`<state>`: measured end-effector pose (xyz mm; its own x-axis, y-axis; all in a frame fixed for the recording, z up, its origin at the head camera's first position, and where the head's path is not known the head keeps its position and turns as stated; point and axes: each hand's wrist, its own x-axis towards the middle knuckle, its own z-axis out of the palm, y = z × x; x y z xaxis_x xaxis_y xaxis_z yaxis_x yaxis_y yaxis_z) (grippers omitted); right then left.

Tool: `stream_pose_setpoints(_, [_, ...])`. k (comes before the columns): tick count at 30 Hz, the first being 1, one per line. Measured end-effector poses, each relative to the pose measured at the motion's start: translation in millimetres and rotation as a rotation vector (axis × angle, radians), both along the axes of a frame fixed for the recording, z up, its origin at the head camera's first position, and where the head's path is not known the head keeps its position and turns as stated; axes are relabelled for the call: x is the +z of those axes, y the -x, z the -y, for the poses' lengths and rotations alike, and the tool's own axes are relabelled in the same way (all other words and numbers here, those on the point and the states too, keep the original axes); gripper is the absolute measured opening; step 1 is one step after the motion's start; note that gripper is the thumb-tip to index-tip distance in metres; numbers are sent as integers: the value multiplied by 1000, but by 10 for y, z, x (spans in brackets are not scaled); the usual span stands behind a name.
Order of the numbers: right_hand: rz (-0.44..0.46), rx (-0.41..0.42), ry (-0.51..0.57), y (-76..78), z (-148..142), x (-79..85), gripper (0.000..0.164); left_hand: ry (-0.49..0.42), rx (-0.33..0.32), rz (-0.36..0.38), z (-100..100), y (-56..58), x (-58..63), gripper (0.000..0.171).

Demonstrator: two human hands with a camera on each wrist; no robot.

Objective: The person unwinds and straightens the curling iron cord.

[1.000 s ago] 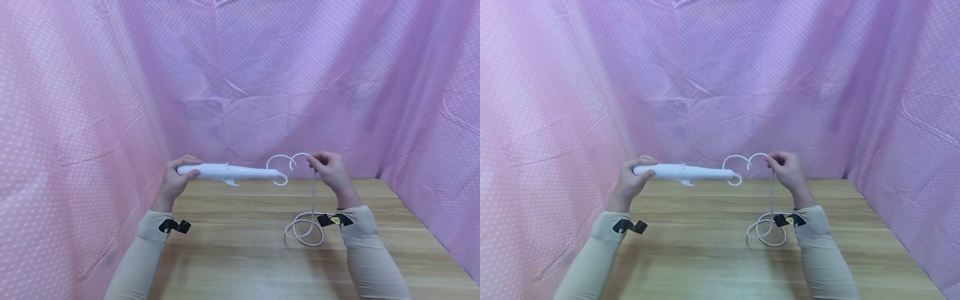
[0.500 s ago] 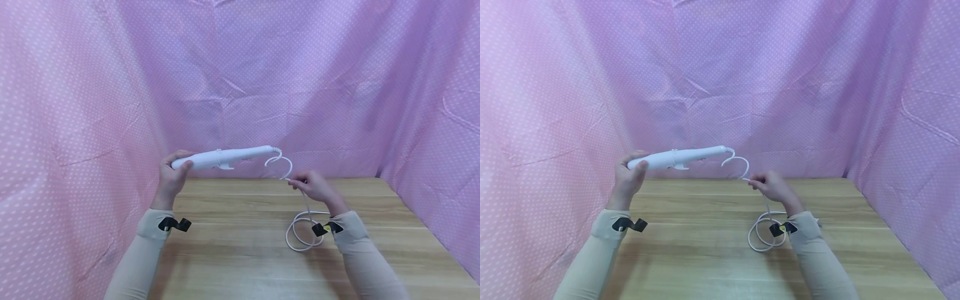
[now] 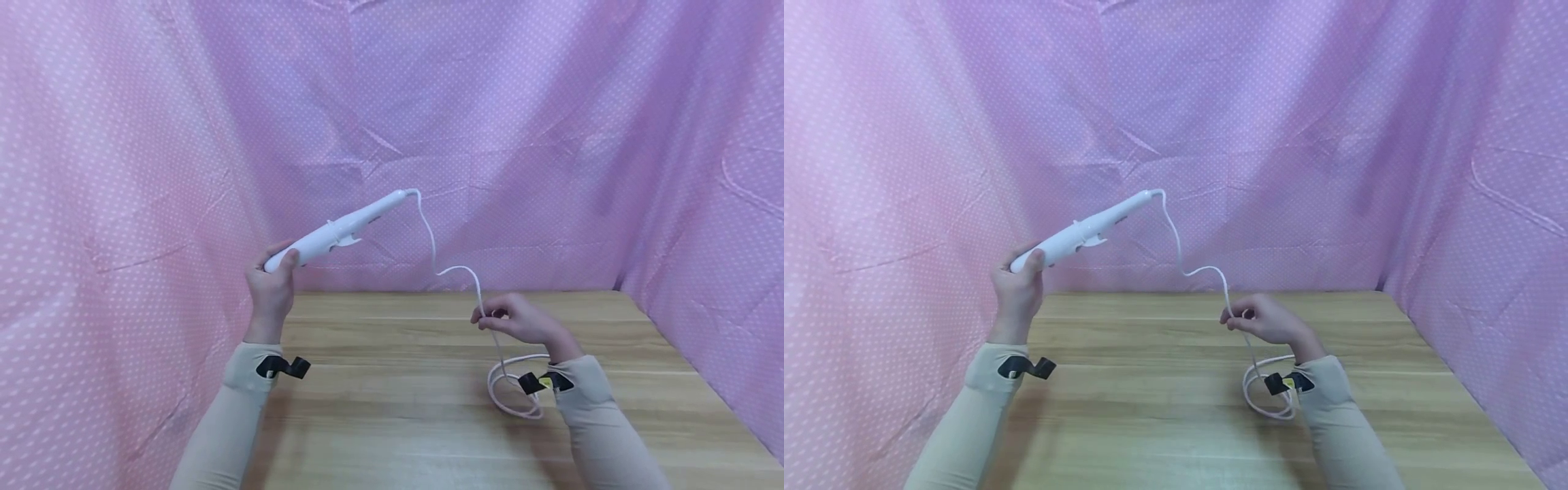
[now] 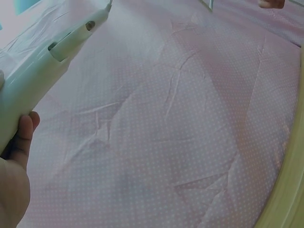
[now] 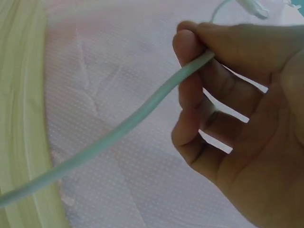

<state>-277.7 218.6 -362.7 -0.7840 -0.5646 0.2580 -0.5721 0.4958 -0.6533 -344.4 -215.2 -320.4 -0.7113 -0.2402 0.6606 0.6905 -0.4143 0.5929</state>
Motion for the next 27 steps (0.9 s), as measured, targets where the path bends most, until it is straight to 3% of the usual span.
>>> stream_pose_setpoints(7, [-77, -142, 114, -86, -138, 62, 9, -147, 74, 23, 71, 32, 23, 23])
stream_pose_setpoints(12, [-170, -221, 76, -160, -313, 95, 10, -229, 171, 19, 116, 61, 56, 36])
stream_pose_setpoints(19, [-238, -251, -3, -245, -574, 93, 13, -209, 315, 64, 177, 81, 44, 24])
stream_pose_setpoints(27, [-259, -322, -87, -352, -837, 71, 10, -185, 415, 141, 250, 52, 37, 32])
